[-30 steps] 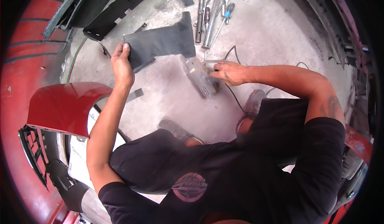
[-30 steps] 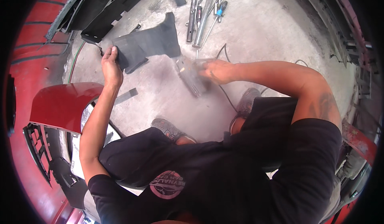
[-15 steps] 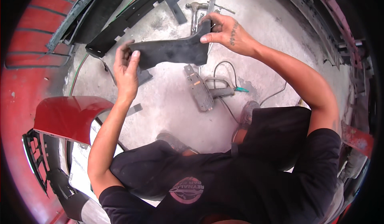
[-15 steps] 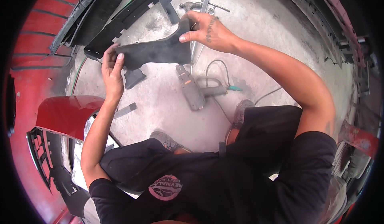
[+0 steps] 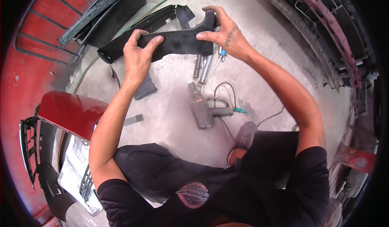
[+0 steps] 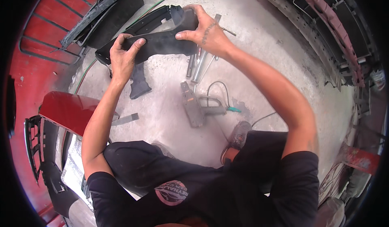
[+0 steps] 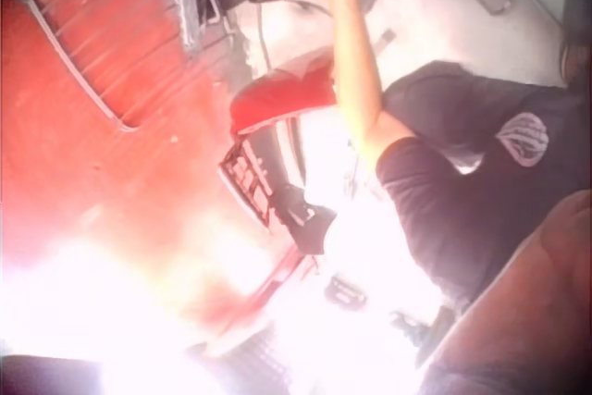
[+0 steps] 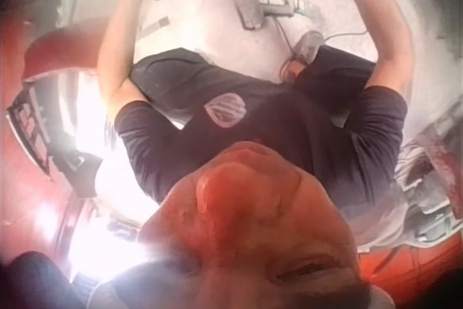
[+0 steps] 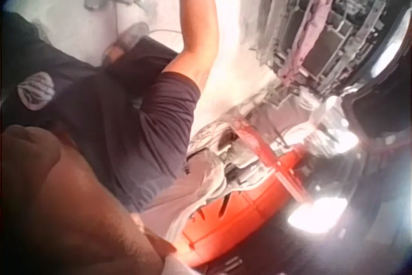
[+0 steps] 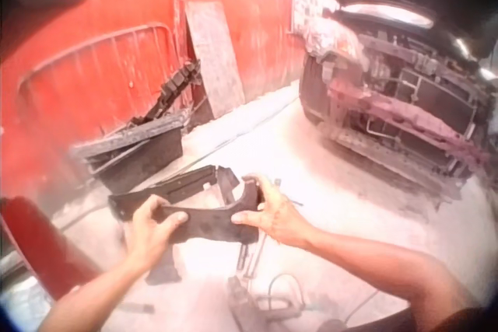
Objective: The person aligns black plastic car trim pieces, applies heat with a heat gun to soften them, and uses a handheld tool to press and join the components together.
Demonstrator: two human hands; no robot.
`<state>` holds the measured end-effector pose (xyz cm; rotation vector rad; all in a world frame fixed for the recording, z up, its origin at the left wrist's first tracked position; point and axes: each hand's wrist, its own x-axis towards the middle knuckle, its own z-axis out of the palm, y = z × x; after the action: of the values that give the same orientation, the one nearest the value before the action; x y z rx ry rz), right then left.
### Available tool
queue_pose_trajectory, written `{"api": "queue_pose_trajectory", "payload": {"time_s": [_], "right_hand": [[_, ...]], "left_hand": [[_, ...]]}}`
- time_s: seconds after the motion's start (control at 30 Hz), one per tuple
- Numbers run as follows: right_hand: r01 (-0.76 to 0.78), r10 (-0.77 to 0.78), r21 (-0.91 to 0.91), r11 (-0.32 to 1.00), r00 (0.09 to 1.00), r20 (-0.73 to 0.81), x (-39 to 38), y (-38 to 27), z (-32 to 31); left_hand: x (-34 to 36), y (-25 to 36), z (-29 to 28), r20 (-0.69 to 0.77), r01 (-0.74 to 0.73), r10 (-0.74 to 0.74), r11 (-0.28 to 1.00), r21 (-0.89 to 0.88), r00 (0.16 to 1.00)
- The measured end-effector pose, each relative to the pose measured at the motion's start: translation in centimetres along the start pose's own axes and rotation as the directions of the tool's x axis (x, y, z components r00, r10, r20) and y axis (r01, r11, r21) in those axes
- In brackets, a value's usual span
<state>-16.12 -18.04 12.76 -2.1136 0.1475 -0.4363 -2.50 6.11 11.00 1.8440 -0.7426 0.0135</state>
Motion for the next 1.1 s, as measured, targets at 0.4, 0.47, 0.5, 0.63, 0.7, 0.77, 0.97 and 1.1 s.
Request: {"api": "queue_pose_trajectory", "payload": {"time_s": [0.4,0.47,0.5,0.63,0.7,0.77,0.97,1.1], "right_hand": [[0.008,-0.076,-0.202,0.979,0.941,-0.33,-1.6,2.5,4.0],[0.022,-0.093,-0.209,0.978,0.937,-0.337,-1.6,3.1,4.6],[0.038,-0.116,-0.221,0.974,0.93,-0.348,-1.6,3.4,4.8],[0.007,-0.091,-0.233,0.973,0.931,-0.354,-1.9,3.9,5.9],[-0.03,-0.064,-0.242,0.97,0.926,-0.373,-2.0,4.4,6.4],[0.003,-0.071,-0.205,0.979,0.943,-0.325,-2.0,4.5,6.3],[0.053,0.004,0.331,0.942,0.986,-0.167,-1.7,6.4,5.5],[-0.145,0.146,0.507,0.85,0.989,0.039,-2.0,7.0,6.2]], "left_hand": [[-2.6,-2.2,1.4,-0.084,0.004,-0.008,0.999,-0.041,0.996],[-2.8,-2.7,1.4,-0.09,-0.039,0.036,0.999,-0.035,0.995],[-3.1,-2.8,1.4,-0.087,-0.034,0.031,0.999,-0.032,0.996],[-3.6,-2.9,1.5,-0.078,0.007,-0.007,1.0,-0.004,0.997],[-3.6,-3.3,1.5,-0.073,0.007,-0.007,1.0,0.0,0.997],[-3.0,-3.9,1.1,-0.033,0.005,-0.005,1.0,0.009,0.999],[-2.2,-4.7,1.1,-0.051,0.14,-0.145,0.987,-0.083,0.988],[-1.9,-5.3,0.7,-0.077,0.061,-0.064,0.998,-0.034,0.995]]}}
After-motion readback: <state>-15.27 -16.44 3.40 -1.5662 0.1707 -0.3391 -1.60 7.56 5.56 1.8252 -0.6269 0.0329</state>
